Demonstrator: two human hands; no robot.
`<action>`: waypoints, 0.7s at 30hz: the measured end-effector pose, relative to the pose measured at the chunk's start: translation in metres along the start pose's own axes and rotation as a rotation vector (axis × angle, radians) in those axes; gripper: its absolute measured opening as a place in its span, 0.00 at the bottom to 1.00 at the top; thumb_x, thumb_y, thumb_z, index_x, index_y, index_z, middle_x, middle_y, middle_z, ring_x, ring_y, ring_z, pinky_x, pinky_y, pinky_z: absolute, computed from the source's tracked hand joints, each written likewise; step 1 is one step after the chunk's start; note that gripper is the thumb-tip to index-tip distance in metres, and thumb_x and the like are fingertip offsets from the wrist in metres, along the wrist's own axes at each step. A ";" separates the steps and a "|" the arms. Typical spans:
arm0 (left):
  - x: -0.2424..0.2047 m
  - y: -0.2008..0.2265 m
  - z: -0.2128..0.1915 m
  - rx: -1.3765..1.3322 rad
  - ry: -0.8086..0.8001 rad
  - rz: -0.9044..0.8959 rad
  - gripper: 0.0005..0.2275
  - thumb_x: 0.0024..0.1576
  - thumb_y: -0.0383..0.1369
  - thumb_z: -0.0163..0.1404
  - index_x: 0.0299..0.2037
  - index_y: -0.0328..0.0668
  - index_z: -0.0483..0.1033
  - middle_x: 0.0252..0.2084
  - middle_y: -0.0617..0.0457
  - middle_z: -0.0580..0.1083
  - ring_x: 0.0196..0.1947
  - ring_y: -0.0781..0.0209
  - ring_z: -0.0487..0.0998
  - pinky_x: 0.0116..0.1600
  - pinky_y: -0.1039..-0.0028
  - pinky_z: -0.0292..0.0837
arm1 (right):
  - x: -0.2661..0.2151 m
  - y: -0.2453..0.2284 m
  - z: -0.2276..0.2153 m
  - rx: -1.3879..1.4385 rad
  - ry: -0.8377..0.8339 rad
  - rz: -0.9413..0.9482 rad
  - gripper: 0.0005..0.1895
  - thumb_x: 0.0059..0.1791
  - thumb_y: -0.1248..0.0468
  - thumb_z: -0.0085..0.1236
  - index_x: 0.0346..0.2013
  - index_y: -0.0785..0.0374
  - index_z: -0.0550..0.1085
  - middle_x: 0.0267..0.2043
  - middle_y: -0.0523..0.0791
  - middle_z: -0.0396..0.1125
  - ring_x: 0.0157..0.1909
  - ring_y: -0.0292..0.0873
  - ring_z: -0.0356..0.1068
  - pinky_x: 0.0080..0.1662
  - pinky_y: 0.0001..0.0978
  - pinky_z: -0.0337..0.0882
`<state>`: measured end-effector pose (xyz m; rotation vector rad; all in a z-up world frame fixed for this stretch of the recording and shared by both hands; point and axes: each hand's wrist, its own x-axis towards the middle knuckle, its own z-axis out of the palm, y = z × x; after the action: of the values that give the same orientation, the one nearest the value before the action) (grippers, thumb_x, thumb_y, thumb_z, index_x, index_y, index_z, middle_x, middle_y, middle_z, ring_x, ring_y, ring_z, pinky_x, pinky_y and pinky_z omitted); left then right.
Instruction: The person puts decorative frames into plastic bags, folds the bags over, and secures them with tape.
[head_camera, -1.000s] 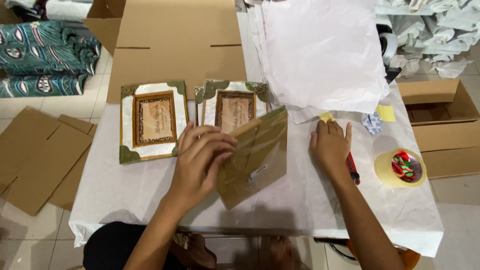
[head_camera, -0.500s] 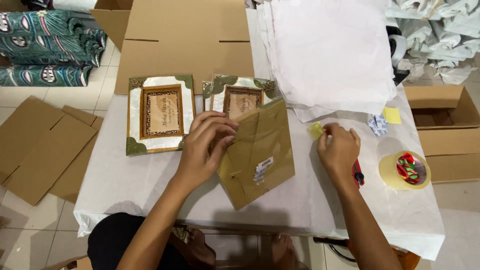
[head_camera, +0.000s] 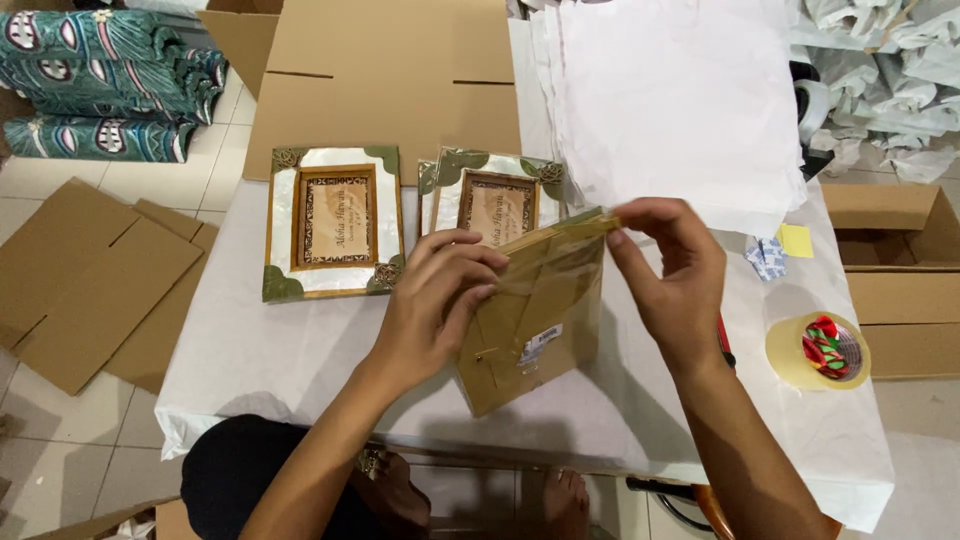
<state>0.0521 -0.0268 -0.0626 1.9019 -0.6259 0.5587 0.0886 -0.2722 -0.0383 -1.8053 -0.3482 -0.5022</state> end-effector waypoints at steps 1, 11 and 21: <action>-0.001 0.000 0.001 0.016 -0.004 0.019 0.02 0.60 0.26 0.53 0.39 0.41 0.79 0.45 0.48 0.80 0.57 0.36 0.75 0.61 0.45 0.67 | 0.002 -0.009 0.005 0.005 -0.062 -0.035 0.08 0.52 0.74 0.63 0.45 0.68 0.75 0.40 0.48 0.71 0.46 0.43 0.73 0.58 0.42 0.73; -0.003 0.004 0.000 0.022 -0.009 0.072 0.03 0.61 0.27 0.52 0.39 0.41 0.78 0.46 0.51 0.80 0.56 0.38 0.75 0.60 0.50 0.72 | 0.007 -0.030 0.019 0.049 -0.254 0.033 0.06 0.51 0.70 0.63 0.42 0.66 0.76 0.35 0.46 0.72 0.43 0.39 0.70 0.55 0.40 0.70; -0.004 0.007 0.002 0.010 -0.013 0.083 0.02 0.61 0.26 0.52 0.38 0.40 0.78 0.46 0.49 0.80 0.56 0.38 0.76 0.60 0.50 0.73 | 0.006 -0.029 0.019 0.116 -0.254 0.008 0.13 0.51 0.72 0.61 0.47 0.63 0.68 0.38 0.46 0.69 0.45 0.40 0.69 0.54 0.39 0.69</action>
<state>0.0450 -0.0308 -0.0608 1.8972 -0.7141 0.6037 0.0830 -0.2457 -0.0158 -1.7588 -0.5329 -0.2413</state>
